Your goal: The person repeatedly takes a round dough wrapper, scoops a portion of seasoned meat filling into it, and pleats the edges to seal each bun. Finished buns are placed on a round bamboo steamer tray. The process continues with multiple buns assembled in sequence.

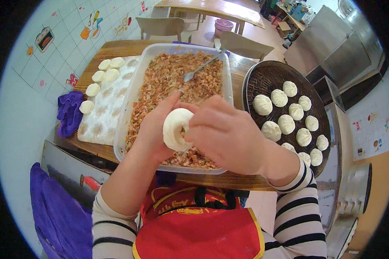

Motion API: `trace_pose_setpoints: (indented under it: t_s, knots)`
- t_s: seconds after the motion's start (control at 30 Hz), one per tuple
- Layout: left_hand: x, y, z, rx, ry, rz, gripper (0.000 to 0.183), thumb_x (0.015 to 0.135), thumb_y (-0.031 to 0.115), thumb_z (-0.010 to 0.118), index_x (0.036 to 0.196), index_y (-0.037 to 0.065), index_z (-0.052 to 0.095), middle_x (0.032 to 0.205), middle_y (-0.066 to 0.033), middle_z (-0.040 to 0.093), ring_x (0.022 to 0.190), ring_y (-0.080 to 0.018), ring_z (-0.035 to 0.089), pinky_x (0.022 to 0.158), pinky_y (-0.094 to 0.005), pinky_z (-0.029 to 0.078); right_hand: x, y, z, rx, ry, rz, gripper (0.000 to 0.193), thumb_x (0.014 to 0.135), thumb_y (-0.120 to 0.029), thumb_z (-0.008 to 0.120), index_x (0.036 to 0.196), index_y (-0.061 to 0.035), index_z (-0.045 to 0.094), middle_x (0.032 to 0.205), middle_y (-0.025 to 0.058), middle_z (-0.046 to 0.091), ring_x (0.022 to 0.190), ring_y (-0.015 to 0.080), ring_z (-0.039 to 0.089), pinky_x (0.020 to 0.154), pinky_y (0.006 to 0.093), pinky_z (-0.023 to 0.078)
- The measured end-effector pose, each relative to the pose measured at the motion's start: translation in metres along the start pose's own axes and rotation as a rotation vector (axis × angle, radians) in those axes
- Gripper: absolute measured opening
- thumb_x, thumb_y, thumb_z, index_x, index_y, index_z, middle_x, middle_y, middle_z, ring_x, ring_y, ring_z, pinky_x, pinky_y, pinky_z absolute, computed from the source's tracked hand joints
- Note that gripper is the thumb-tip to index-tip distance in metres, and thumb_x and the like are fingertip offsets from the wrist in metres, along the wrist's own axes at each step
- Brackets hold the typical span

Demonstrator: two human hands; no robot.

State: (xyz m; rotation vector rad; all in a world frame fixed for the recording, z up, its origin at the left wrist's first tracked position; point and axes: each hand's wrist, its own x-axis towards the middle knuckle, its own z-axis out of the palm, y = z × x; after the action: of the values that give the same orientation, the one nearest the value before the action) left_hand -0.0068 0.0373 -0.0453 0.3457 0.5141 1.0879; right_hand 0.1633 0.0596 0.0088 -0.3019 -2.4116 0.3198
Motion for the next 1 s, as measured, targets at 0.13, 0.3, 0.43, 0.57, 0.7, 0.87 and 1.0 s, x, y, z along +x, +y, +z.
trace_pose_setpoints:
  t_s: [0.13,0.3,0.43,0.57,0.7,0.87,1.0]
  knots:
    - [-0.012,0.003,0.012,0.019,0.039,-0.010,0.059,0.095,0.053,0.033,0.101,0.001,0.060,0.090,-0.0102,0.065,0.074,-0.0201,0.064,0.063,-0.0339,0.053,0.002,0.004,-0.005,0.159,0.089,0.168,0.017,0.069,0.003,0.068,0.083,-0.0053,0.064,0.083,0.0065,0.059,0.075,0.0253,0.059,0.060,0.0273,0.048]
    - [-0.009,0.005,0.009,0.047,-0.239,0.018,0.065,0.093,0.059,0.033,0.112,0.001,0.055,0.090,-0.0097,0.064,0.070,-0.0213,0.064,0.060,-0.0379,0.056,0.002,0.010,-0.009,0.069,0.087,-0.052,0.019,0.069,0.002,0.069,0.086,-0.0056,0.065,0.083,0.0058,0.059,0.071,0.0260,0.059,0.063,0.0326,0.049]
    - [-0.008,0.000,0.012,0.125,0.001,0.048,0.067,0.092,0.060,0.034,0.119,0.002,0.051,0.091,-0.0103,0.064,0.072,-0.0212,0.065,0.059,-0.0370,0.056,0.002,0.005,-0.006,0.066,0.078,0.090,0.021,0.069,0.000,0.070,0.089,-0.0041,0.065,0.084,0.0082,0.059,0.069,0.0254,0.059,0.064,0.0316,0.051]
    - [-0.018,-0.007,0.021,-0.035,0.036,0.147,0.063,0.093,0.056,0.036,0.108,0.000,0.058,0.088,-0.0104,0.065,0.078,-0.0203,0.065,0.065,-0.0370,0.056,0.001,0.008,-0.015,0.355,0.033,0.379,0.022,0.069,-0.001,0.071,0.090,-0.0041,0.066,0.084,0.0090,0.059,0.065,0.0232,0.059,0.061,0.0297,0.050]
    - [-0.014,-0.008,0.011,0.295,-0.043,0.398,0.066,0.093,0.059,0.034,0.107,0.000,0.059,0.094,-0.0106,0.065,0.086,-0.0196,0.063,0.077,-0.0368,0.053,0.000,0.012,-0.015,-0.030,0.079,0.010,0.019,0.070,-0.001,0.071,0.087,-0.0070,0.066,0.083,0.0060,0.059,0.071,0.0207,0.059,0.058,0.0285,0.048]
    - [-0.006,-0.013,-0.001,0.444,0.277,0.399,0.066,0.093,0.060,0.033,0.113,0.001,0.056,0.103,-0.0104,0.063,0.088,-0.0182,0.062,0.076,-0.0319,0.051,0.001,0.008,-0.008,0.158,0.087,0.150,0.017,0.073,-0.001,0.068,0.087,-0.0078,0.066,0.085,0.0042,0.060,0.081,0.0168,0.058,0.058,0.0268,0.048]
    - [-0.014,-0.015,0.010,0.184,-0.040,0.330,0.062,0.096,0.055,0.031,0.110,0.001,0.057,0.102,-0.0095,0.063,0.087,-0.0158,0.061,0.075,-0.0296,0.050,0.001,0.013,-0.020,0.486,-0.005,0.429,0.014,0.075,0.000,0.066,0.087,-0.0060,0.065,0.088,0.0041,0.060,0.082,0.0148,0.059,0.059,0.0248,0.049]
